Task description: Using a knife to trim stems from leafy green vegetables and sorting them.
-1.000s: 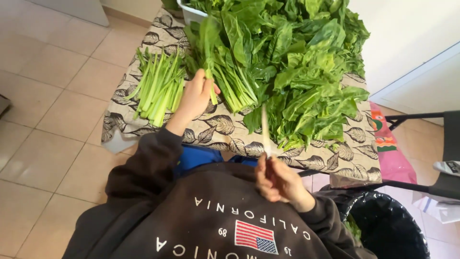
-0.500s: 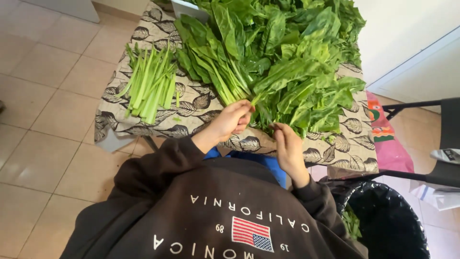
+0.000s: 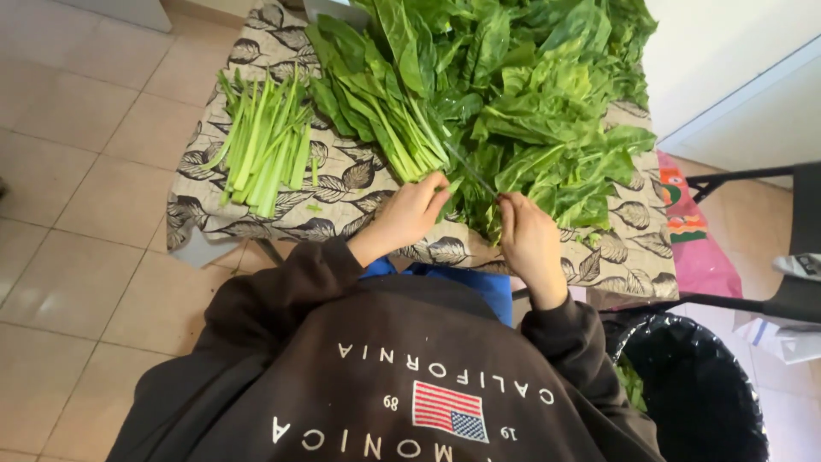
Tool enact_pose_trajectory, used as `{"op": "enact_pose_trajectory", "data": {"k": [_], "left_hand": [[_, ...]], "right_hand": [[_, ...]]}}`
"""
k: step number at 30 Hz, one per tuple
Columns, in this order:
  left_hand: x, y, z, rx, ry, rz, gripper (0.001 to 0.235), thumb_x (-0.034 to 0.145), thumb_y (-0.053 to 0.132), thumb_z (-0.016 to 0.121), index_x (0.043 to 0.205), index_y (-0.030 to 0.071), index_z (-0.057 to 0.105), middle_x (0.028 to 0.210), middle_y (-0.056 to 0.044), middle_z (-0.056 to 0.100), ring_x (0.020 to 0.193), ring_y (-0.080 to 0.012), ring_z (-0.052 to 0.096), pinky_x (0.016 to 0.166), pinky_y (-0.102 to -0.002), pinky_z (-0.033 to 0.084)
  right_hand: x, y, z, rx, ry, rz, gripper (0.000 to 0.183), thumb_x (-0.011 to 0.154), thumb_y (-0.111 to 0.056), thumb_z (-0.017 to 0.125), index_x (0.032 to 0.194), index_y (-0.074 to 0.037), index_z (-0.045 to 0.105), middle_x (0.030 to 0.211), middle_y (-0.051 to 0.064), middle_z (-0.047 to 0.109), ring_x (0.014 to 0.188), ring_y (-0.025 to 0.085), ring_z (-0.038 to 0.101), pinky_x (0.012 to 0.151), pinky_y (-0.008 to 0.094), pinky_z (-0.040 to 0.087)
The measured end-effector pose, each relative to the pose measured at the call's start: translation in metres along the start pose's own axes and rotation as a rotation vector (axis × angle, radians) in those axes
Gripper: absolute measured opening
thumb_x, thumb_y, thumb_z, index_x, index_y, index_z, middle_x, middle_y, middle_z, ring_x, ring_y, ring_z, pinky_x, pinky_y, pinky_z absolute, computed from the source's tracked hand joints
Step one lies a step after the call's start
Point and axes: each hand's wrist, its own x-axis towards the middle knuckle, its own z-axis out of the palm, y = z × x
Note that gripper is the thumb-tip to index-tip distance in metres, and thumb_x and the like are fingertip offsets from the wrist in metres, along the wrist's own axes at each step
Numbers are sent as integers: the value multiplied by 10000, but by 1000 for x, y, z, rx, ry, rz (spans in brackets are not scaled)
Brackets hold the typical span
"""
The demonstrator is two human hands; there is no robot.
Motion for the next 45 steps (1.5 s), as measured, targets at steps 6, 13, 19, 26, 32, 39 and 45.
{"op": "enact_pose_trajectory", "data": {"k": [6, 13, 19, 26, 32, 39, 45], "left_hand": [[-20, 33, -90, 383, -62, -181, 830, 688, 504, 911, 1230, 64, 463, 936, -256, 708, 961, -507, 700, 822, -647, 532], [-35, -58, -167, 865, 431, -301, 811, 788, 552, 903, 1268, 13, 534, 1022, -198, 620, 1011, -380, 653, 880, -493, 529], [-37, -85, -152, 907, 342, -341, 964, 727, 550, 880, 1357, -89, 527, 1188, -219, 498, 1167, -403, 489, 980, -586, 407], [-32, -61, -135, 564, 306, -107, 384, 961, 292, 727, 1200, -1, 662, 1083, -197, 586, 1097, -398, 582, 890, -579, 499], [6, -89, -72, -542, 91, -199, 273, 1061, 142, 532, 1253, -28, 627, 1133, -272, 699, 958, -338, 731, 811, -377, 616], [39, -98, -45, -1292, 236, -381, 396, 1077, 184, 505, 1455, 74, 457, 1035, -24, 556, 762, -158, 718, 673, -311, 680], [-22, -41, -59, -1283, 84, -323, 204, 1090, 206, 429, 1224, 113, 551, 724, 75, 367, 490, -42, 415, 364, -156, 322]], "right_hand": [[0, 11, -12, 40, -11, 33, 344, 1141, -221, 370, 1186, -21, 647, 912, 249, 713, 932, 493, 686, 820, 595, 525], [64, -21, 40, 327, -186, -169, 332, 973, -289, 693, 1144, -4, 685, 928, 257, 732, 930, 516, 693, 808, 606, 526], [129, -41, 103, -105, -174, -229, 248, 894, -301, 758, 1061, -120, 729, 895, 80, 720, 861, 350, 736, 747, 506, 610], [143, -30, 142, -169, -238, -47, 241, 834, -351, 728, 906, -131, 793, 760, 117, 727, 776, 402, 756, 692, 538, 622], [135, -13, 111, 485, -31, 120, 104, 704, -192, 775, 784, -125, 777, 641, 67, 696, 652, 249, 712, 627, 368, 585], [46, -45, 118, 808, -257, -40, 185, 763, -120, 829, 939, -92, 782, 691, 28, 719, 574, 90, 561, 529, 229, 474], [22, -5, 61, 900, -220, -52, 406, 1110, -255, 346, 1172, 17, 641, 771, 109, 631, 621, 150, 601, 542, 282, 509]]}}
